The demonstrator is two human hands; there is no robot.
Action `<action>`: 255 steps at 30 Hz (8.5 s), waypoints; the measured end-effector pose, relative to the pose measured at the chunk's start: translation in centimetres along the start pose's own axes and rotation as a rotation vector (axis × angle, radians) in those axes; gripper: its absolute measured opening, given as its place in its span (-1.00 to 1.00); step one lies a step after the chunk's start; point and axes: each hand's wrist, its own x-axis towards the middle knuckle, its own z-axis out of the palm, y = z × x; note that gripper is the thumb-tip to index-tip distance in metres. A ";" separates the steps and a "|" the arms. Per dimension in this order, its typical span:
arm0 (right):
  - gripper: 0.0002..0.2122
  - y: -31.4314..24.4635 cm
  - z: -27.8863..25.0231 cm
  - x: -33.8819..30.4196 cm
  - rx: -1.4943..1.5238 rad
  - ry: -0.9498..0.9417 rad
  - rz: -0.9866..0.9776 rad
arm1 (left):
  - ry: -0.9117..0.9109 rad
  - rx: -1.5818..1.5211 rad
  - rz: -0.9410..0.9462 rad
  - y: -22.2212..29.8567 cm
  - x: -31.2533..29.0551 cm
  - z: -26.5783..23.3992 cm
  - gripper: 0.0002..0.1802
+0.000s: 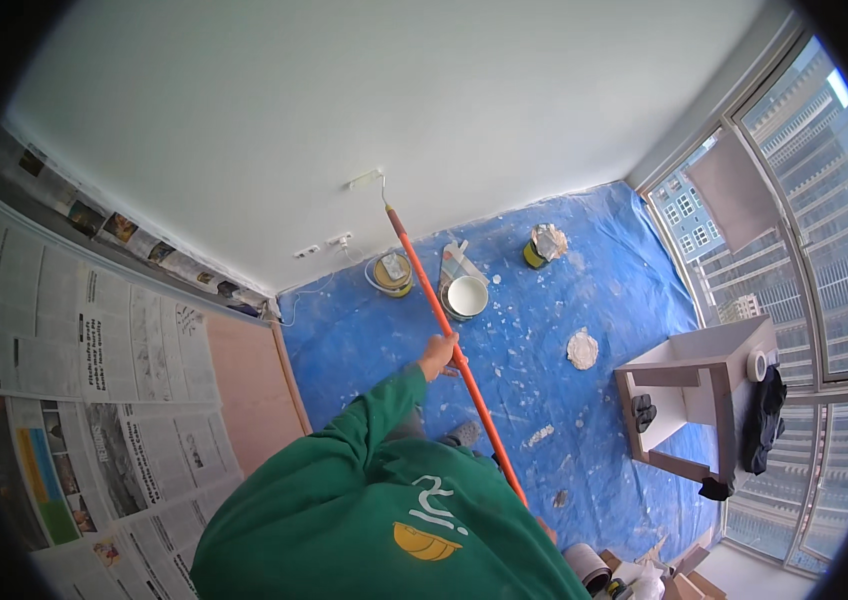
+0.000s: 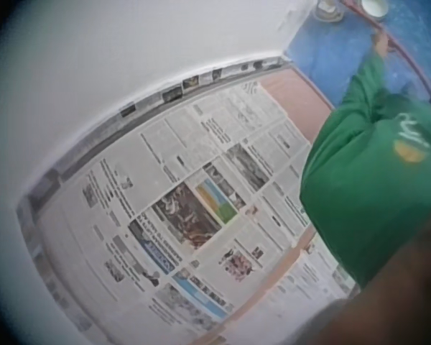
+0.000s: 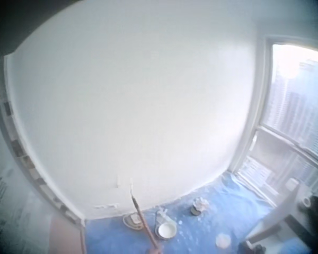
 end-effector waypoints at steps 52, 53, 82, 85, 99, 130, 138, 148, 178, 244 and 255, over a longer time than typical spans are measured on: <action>-0.66 1.8 0.9 4.1 0.276 -0.176 0.046 | 0.116 0.289 0.802 9.3 -15.4 5.9 -0.48; -0.66 2.0 1.1 4.1 0.289 -0.163 0.036 | 0.083 0.267 0.810 9.7 -15.9 6.4 -0.48; -0.70 -24.9 -9.0 17.1 0.984 0.097 -0.826 | 0.218 0.288 1.467 47.8 -37.9 6.9 -0.60; -0.65 -29.9 -13.2 15.9 1.282 -0.240 -0.603 | 0.272 0.292 1.567 48.6 -40.4 8.3 -0.61; -0.56 -44.5 -28.9 13.0 1.184 -0.176 -0.839 | 0.312 0.226 1.745 50.4 -46.5 12.0 -0.60; -0.58 -8.6 -6.0 9.4 0.843 -0.003 -0.205 | 0.114 -0.177 1.222 29.4 -24.9 11.6 -0.58; -0.56 1.9 -3.2 3.9 0.604 0.050 -0.027 | 0.024 -0.207 0.981 17.2 -18.7 11.0 -0.59; -0.50 7.3 -4.5 -0.9 0.284 0.033 0.011 | 0.050 -0.213 0.680 7.2 -12.1 10.5 -0.57; -0.44 -4.6 -7.4 0.2 0.034 -0.139 0.364 | 0.095 -0.269 -0.089 0.8 6.7 2.5 -0.62; -0.61 0.6 0.9 -11.9 0.274 -0.067 0.249 | 0.069 -0.058 0.275 -0.4 -14.6 0.5 -0.75; -0.61 0.8 2.2 -9.9 0.405 -0.016 0.088 | 0.071 0.028 0.753 2.5 -20.6 1.2 -0.78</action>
